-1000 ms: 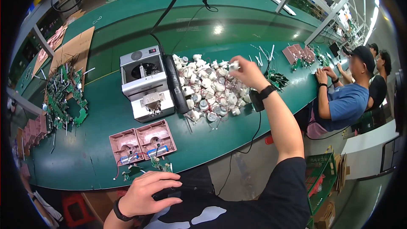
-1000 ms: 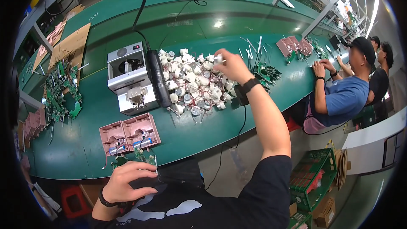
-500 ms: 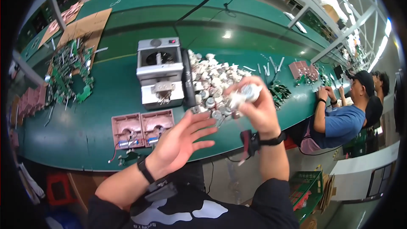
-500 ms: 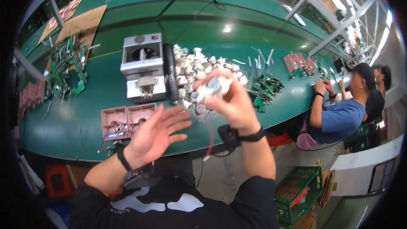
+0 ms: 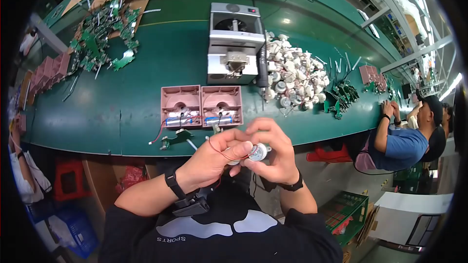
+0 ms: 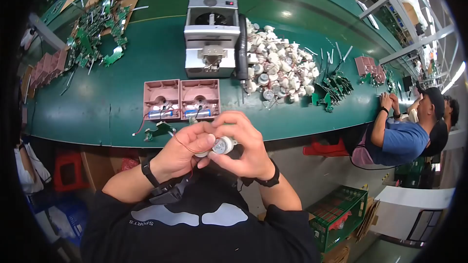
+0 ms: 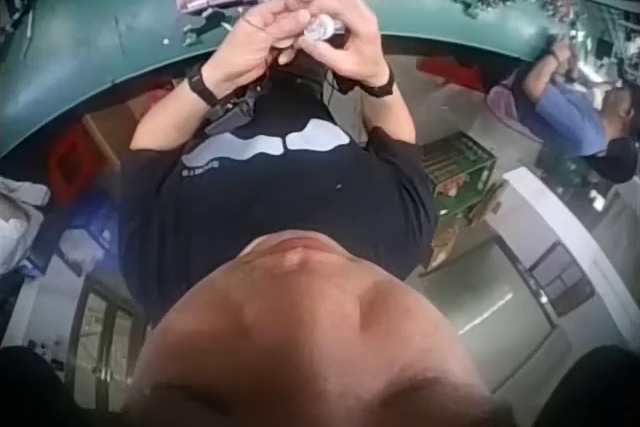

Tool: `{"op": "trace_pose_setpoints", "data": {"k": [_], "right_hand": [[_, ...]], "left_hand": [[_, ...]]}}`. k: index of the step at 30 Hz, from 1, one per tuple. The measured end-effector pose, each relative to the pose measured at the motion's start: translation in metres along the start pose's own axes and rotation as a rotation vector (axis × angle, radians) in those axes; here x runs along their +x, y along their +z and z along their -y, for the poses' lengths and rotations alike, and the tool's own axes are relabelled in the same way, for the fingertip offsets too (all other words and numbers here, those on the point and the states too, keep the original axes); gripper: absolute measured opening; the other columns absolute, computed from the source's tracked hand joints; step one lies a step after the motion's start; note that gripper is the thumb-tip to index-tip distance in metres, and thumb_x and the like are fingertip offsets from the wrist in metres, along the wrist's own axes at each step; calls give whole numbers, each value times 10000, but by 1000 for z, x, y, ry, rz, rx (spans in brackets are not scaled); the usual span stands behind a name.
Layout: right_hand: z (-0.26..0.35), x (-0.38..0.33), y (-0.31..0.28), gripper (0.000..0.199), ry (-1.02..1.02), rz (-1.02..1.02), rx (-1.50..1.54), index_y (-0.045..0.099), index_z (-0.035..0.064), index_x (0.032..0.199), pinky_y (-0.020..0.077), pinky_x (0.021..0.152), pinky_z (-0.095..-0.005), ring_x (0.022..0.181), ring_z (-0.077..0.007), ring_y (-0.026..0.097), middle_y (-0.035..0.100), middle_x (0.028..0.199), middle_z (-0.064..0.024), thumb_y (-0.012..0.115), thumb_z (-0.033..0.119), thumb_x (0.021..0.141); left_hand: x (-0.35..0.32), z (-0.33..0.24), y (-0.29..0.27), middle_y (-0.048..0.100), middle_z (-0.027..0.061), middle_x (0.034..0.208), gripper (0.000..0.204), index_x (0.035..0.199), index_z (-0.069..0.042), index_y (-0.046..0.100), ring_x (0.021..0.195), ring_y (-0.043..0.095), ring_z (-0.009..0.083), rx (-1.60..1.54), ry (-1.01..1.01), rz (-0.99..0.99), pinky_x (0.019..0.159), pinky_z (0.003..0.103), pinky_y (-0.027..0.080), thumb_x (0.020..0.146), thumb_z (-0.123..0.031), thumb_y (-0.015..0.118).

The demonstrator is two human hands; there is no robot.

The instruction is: Manually assemble circuit boards into plastic housings and fasten components using an electric screwdriver.

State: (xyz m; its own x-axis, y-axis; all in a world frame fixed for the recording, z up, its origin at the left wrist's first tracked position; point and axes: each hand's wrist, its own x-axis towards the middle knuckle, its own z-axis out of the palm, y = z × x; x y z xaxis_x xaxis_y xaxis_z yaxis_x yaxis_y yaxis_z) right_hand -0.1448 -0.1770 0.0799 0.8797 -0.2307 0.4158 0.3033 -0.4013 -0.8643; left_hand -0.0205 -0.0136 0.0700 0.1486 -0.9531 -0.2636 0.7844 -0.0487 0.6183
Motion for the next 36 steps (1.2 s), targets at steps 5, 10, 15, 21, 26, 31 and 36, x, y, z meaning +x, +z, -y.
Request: {"op": "trace_pose_setpoints", "data": {"k": [5, 10, 15, 21, 26, 31, 36], "right_hand": [[8, -11, 26, 367, 92, 44, -43, 717, -19, 1153, 520, 936, -418, 1099, -293, 625, 632, 1189, -168, 796, 96, 814], [2, -13, 47, 378, 305, -68, 259, 729, -27, 1163, 526, 917, -424, 1079, -297, 634, 649, 1163, -170, 788, 75, 805], [8, -3, 42, 316, 13, 42, -72, 743, -20, 1125, 541, 867, -408, 979, -293, 668, 678, 1114, -157, 783, 84, 829], [24, 4, 43, 295, -294, 93, -642, 763, 9, 1091, 545, 799, -399, 859, -287, 680, 712, 1019, -107, 819, 179, 856], [33, 2, 41, 319, -330, 139, -808, 769, 12, 1074, 539, 770, -394, 838, -274, 673, 712, 1028, -99, 844, 205, 832], [18, 34, 18, 351, -123, 71, -751, 754, 50, 1106, 523, 706, -355, 827, -248, 649, 689, 986, -85, 851, 77, 770], [-28, 56, 21, 309, -45, 91, -749, 750, 59, 1076, 528, 749, -380, 884, -284, 646, 688, 974, -81, 843, 58, 781]], "left_hand": [[-26, 2, -24, 669, 23, 1011, 259, 1259, -72, 598, 867, 641, 79, 5, 10, 20, 603, 231, 496, 1099, -275, 604], [-30, 1, -34, 672, 23, 1045, 311, 1343, -77, 538, 871, 625, 74, -198, -74, 74, 619, 228, 492, 1089, -236, 623], [-42, 7, -38, 675, 25, 1049, 381, 1415, -46, 513, 857, 618, 76, 19, 22, 23, 624, 240, 504, 1089, -214, 619], [-43, 0, -42, 684, 38, 1060, 409, 1460, -44, 552, 837, 627, 98, 75, -5, 25, 614, 242, 513, 1083, -190, 613], [-50, -8, -39, 699, 44, 1076, 384, 1420, -30, 607, 824, 629, 96, 112, -37, -12, 625, 245, 520, 1078, -204, 623], [-54, -13, -44, 700, 43, 1085, 334, 1319, -20, 644, 810, 636, 111, 820, 359, -238, 678, 275, 546, 1021, -159, 701], [-53, -7, -54, 682, 54, 1152, 408, 1293, -24, 622, 873, 660, 143, 1187, 590, -254, 760, 315, 564, 919, -66, 779]]}}
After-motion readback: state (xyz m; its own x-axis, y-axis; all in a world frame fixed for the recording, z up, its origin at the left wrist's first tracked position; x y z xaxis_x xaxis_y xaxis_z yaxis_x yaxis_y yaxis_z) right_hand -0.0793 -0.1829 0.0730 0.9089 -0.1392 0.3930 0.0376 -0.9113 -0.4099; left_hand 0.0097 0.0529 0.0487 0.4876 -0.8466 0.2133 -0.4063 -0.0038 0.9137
